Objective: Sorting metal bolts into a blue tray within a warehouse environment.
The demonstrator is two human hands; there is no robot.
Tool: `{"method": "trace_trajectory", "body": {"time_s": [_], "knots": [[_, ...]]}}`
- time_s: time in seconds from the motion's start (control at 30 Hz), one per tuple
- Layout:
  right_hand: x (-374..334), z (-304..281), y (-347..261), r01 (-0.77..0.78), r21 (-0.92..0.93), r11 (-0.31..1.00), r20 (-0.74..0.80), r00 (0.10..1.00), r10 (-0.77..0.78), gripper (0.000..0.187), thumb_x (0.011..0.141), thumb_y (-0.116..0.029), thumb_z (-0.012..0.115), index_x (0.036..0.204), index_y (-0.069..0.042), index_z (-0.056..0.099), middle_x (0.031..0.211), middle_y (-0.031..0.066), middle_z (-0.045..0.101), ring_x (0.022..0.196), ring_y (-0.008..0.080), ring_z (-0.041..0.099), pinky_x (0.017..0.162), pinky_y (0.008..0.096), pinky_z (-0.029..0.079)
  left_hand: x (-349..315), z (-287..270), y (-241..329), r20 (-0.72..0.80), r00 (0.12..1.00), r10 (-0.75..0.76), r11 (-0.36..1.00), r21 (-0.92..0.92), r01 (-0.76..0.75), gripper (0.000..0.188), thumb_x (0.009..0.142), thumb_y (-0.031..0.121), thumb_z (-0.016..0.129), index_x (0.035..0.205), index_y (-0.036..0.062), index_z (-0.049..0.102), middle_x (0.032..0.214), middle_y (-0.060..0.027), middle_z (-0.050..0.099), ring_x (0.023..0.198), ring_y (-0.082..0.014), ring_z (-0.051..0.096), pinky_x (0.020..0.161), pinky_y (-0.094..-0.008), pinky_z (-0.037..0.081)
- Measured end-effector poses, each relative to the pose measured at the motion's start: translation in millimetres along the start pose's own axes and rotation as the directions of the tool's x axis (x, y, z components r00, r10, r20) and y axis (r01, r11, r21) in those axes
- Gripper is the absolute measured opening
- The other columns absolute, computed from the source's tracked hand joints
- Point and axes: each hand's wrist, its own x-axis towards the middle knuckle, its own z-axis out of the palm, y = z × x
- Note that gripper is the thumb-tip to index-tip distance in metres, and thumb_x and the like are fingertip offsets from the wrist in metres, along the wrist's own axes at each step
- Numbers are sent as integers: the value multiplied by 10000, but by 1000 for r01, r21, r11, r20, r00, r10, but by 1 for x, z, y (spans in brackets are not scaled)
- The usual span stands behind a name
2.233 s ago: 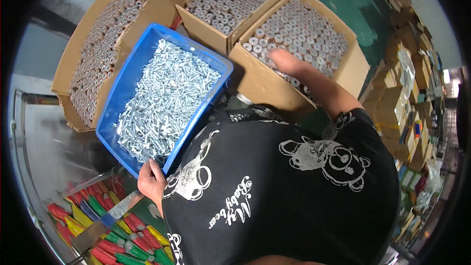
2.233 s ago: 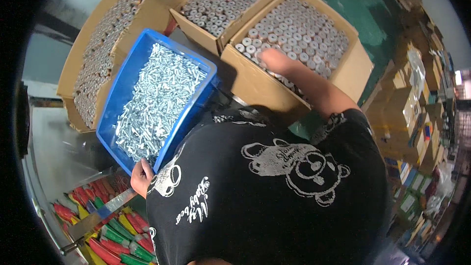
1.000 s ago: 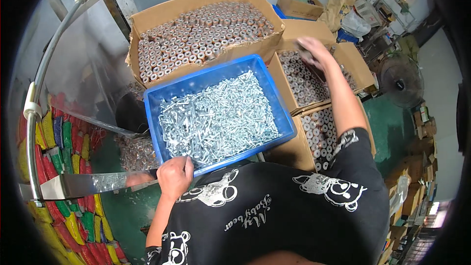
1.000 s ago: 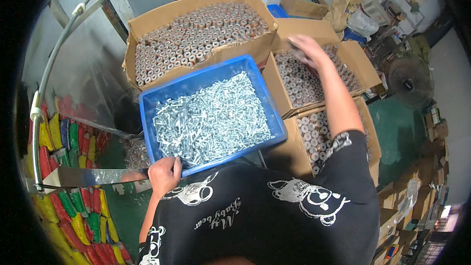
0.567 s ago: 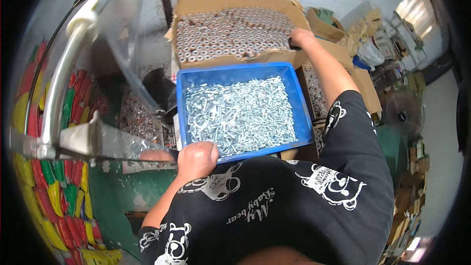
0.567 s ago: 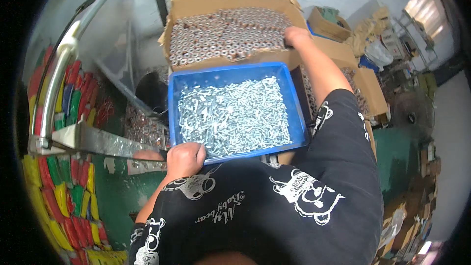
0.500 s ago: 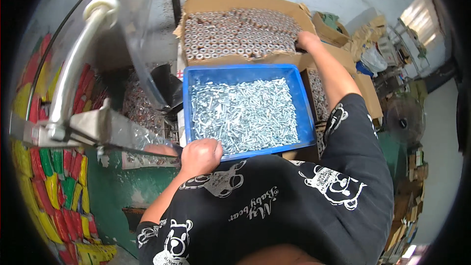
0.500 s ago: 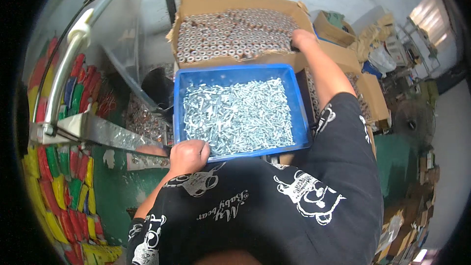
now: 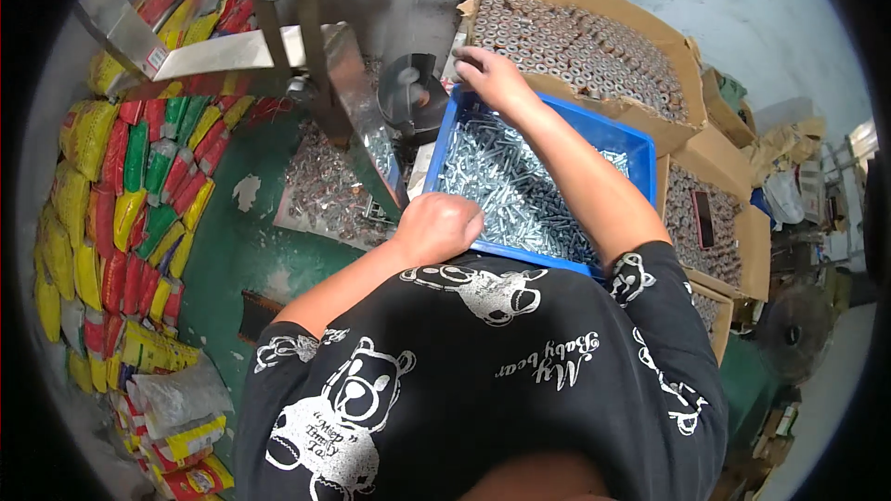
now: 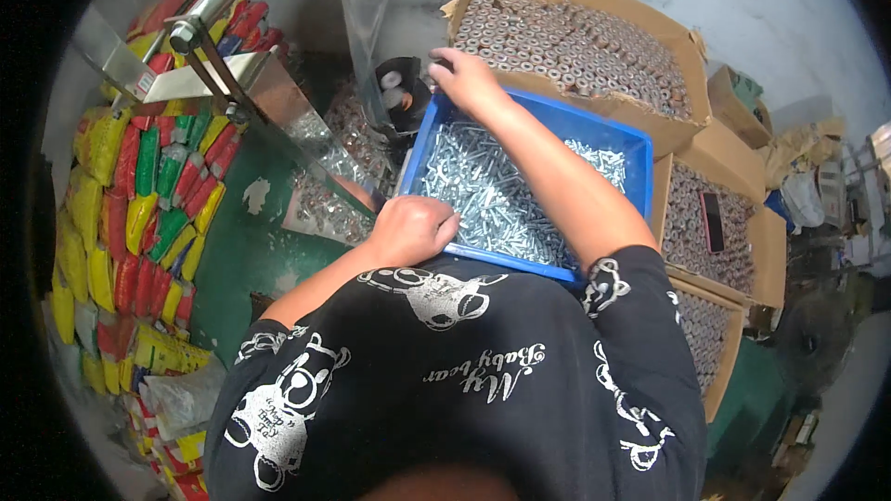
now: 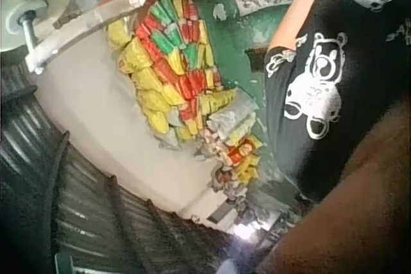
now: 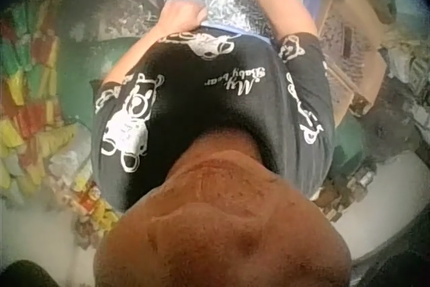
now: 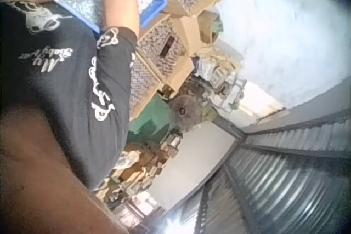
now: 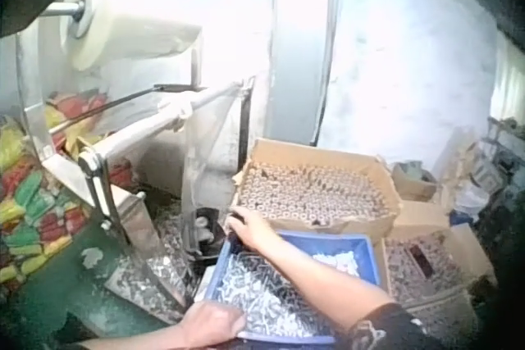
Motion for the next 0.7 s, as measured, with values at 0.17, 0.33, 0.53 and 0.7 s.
{"method": "trace_trajectory", "body": {"time_s": [0.17, 0.33, 0.53, 0.7], "knots": [[-118, -87, 40, 310, -511, 801, 301, 938, -172, 231, 860, -165, 600, 1037, -36, 673, 938, 197, 678, 910, 386, 647, 800, 447, 513, -8, -2, 5, -49, 994, -98, 992, 72, 101, 257, 811, 210, 627, 619, 44, 590, 632, -148, 588, 615, -355, 601, 567, -466, 470], [-210, -135, 70, 345, -751, 563, 472, 877, 92, 224, 793, -175, 658, 992, -73, 640, 1043, 141, 620, 1034, 373, 575, 886, 476, 483, -7, 0, 9, -52, 994, -95, 989, 113, 100, 243, 837, 208, 630, 658, 44, 620, 652, -149, 596, 633, -356, 607, 574, -451, 473], [-214, -132, 86, 369, -760, 534, 491, 865, 101, 178, 821, -118, 565, 947, -36, 662, 972, 199, 638, 964, 367, 620, 836, 456, 508, -4, 2, 17, -15, 993, -121, 977, 175, 122, 262, 834, 215, 642, 645, 39, 600, 658, -151, 600, 627, -364, 600, 562, -459, 467], [-203, -134, 92, 329, -736, 592, 533, 820, 206, 162, 785, -101, 622, 924, -23, 655, 943, 209, 625, 921, 400, 625, 812, 474, 505, -4, 3, 16, -18, 991, -133, 969, 205, 134, 259, 838, 220, 648, 665, 30, 612, 666, -165, 594, 634, -377, 596, 565, -458, 463]]}}
